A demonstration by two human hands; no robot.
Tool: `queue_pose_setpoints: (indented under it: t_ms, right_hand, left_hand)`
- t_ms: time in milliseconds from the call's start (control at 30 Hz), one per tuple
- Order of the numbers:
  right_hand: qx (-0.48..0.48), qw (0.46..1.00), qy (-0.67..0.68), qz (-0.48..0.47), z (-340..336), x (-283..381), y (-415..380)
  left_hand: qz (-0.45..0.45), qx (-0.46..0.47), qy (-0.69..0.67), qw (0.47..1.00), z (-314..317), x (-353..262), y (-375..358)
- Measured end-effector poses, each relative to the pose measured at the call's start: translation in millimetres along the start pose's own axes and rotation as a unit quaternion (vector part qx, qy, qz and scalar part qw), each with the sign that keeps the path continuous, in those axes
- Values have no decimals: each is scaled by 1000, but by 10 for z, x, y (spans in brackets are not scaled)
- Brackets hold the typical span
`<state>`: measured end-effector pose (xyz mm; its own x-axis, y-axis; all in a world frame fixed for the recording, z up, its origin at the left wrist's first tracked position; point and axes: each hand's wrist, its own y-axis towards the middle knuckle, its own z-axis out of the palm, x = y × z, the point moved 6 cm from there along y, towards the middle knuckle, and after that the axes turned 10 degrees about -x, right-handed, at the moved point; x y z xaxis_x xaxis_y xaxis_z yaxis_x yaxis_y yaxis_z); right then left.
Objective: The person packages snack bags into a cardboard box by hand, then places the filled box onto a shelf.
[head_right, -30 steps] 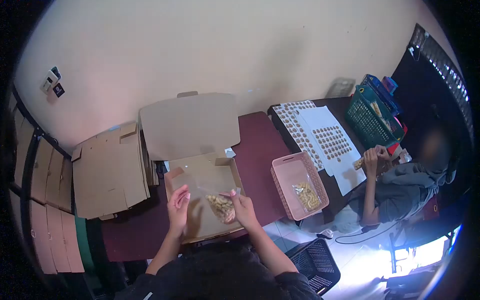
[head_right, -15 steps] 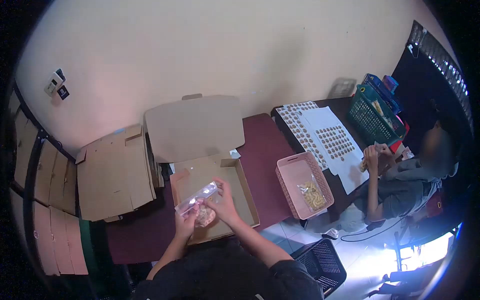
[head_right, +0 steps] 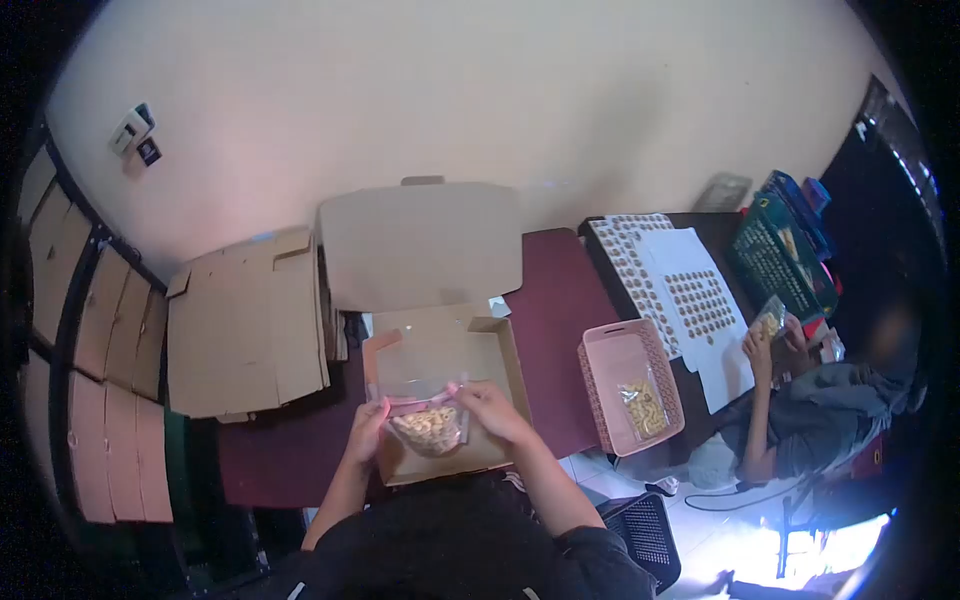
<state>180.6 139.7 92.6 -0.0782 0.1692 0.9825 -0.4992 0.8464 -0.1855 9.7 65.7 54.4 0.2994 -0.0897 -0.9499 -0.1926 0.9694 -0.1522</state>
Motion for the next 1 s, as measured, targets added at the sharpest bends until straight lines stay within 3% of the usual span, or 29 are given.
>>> queue_pose_setpoints:
  t_ms: [33,100,167,200,233,267,300,367,400,433,500,533,567,600,633,700,733,767,800,833,867,900,933,1000]
  right_hand:
    - [2,1000,6,-4,-39,1,8]
    - [13,1000,10,-4,-70,-24,7]
    - [19,998,52,7,-69,-58,3]
    - [25,998,51,7,-39,-60,17]
    - [-15,996,86,21,-58,-72,38]
    - [-56,991,120,34,-81,-89,48]
    - [-98,982,154,46,-113,-105,54]
    - [-213,974,69,25,-292,-510,177]
    - [-212,972,98,-4,-176,-308,95]
    - [-211,969,128,-31,-22,-122,-3]
    - [-236,963,9,-134,80,-38,-48]
    - [-210,963,-40,-164,179,52,-72]
    - [-184,960,-88,-192,278,123,-107]
    - [-186,960,-85,-190,322,143,-127]
    - [-154,955,-64,-245,400,226,-156]
    - [-125,945,-42,-300,488,294,-174]
    - [-250,900,-182,-309,425,311,-193]
    - [-364,822,-315,-305,381,350,-235]
    - [-437,826,-209,-290,283,460,-245]
    - [-437,827,-206,-287,215,360,-191]
    - [-326,920,-78,-202,116,45,25]
    - [-200,972,55,-108,119,-182,143]
    - [-163,979,120,-29,119,-240,145]
    - [-175,981,74,-26,12,-220,131]
  left_hand:
    - [-2,-14,-1,1000,-42,-36,-24]
    - [-60,100,-89,989,109,-143,-43]
    - [-59,81,-94,990,141,-266,-50]
    - [-28,74,-22,997,138,-315,-38]
    - [2,68,50,996,138,-364,-35]
    - [-54,29,21,998,115,-346,-38]
    - [-52,28,20,998,100,-289,-31]
    - [61,-35,-3,998,55,-239,74]
    - [118,-104,13,987,79,-318,41]
    - [119,-101,10,988,143,-267,21]
    - [253,-186,241,919,167,-315,-104]
    - [254,-97,227,935,281,-272,-69]
    - [252,-95,231,935,338,-234,-93]
    - [213,-78,120,967,419,-183,-108]
    - [172,-59,7,983,485,-140,-105]
    - [217,-88,5,972,462,-232,-121]
    - [170,-112,28,979,405,-232,-118]
    - [123,-136,51,982,361,-242,-128]
    - [99,-154,34,983,361,-298,-158]
    - [96,-154,37,983,322,-269,-159]
    - [102,-142,69,982,275,-214,-139]
    - [107,-129,101,981,236,-162,-123]
    - [97,-117,115,982,224,-139,-112]
    - [86,-97,89,988,274,-197,-120]
